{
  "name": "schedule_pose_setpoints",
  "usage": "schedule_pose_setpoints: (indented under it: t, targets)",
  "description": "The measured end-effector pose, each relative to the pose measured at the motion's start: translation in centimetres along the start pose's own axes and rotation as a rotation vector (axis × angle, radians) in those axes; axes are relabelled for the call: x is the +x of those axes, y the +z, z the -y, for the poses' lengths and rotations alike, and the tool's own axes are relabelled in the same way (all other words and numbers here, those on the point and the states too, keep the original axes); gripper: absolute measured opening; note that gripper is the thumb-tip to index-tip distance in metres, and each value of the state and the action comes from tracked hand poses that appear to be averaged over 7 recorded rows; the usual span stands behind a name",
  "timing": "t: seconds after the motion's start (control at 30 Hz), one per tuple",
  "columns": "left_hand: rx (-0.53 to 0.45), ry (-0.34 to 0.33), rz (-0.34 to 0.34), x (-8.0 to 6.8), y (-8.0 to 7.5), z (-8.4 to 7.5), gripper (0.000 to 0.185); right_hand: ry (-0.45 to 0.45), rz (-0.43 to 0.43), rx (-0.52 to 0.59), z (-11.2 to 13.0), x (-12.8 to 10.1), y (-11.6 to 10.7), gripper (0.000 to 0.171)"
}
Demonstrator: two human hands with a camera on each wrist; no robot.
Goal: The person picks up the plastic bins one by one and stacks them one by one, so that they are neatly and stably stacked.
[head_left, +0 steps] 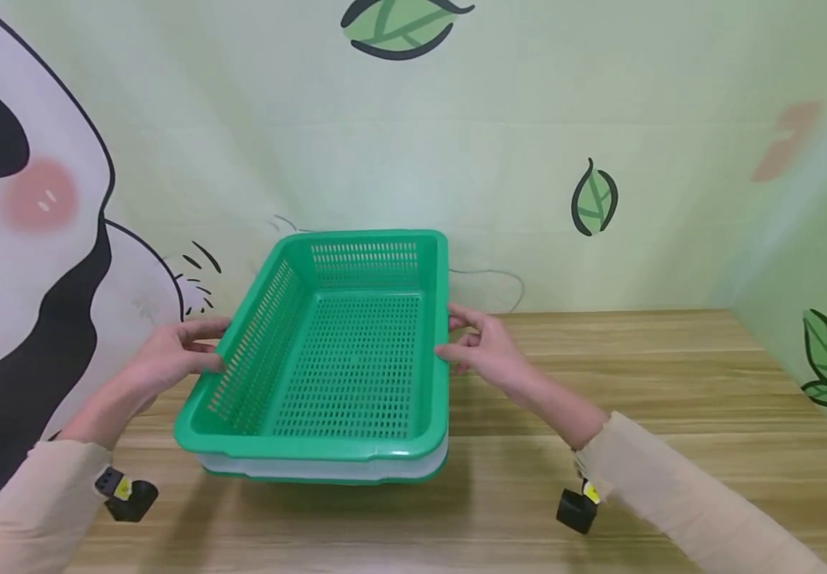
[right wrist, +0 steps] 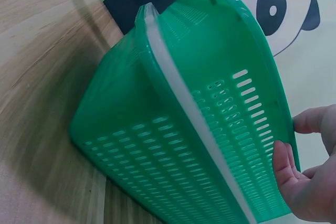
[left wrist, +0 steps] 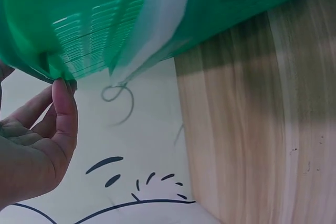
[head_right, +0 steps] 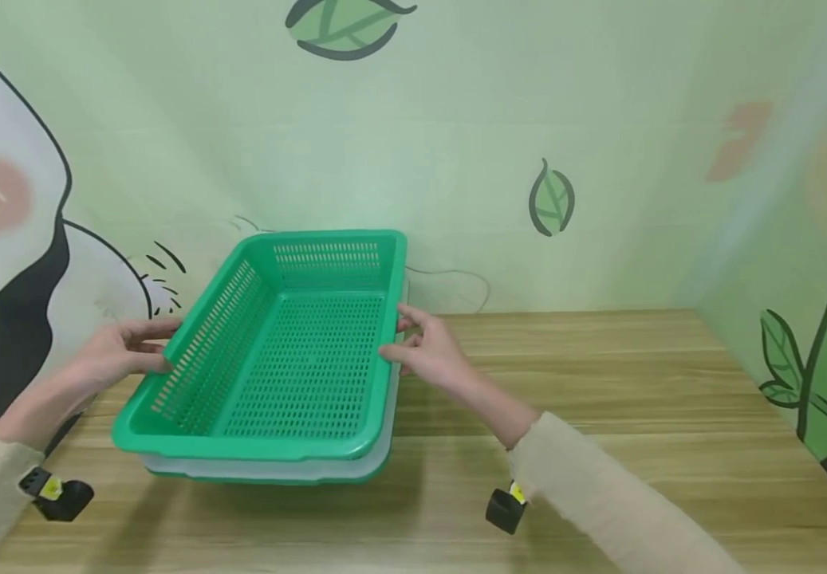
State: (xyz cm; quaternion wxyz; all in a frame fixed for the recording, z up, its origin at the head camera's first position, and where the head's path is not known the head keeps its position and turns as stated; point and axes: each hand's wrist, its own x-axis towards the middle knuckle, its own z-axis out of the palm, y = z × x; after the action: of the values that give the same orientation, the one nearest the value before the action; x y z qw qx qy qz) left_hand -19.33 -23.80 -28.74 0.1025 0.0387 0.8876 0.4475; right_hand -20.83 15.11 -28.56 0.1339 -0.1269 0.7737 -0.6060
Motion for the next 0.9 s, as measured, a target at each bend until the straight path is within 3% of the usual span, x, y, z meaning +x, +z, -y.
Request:
schedule_pose_setpoints:
  t: [0.37, 0.9]
  targets:
    - [-0.031, -0.009, -0.006, 0.3, 0.7, 0.6, 0.065, -0.031, -0.001, -0.007, -1.2, 0.3, 0.2, 0.068]
    - [-0.041, -0.010, -0.019, 0.4, 1.4, 1.3, 0.063, 0.016, -0.009, 0.040, -2.7, 0.2, 0.7, 0.069]
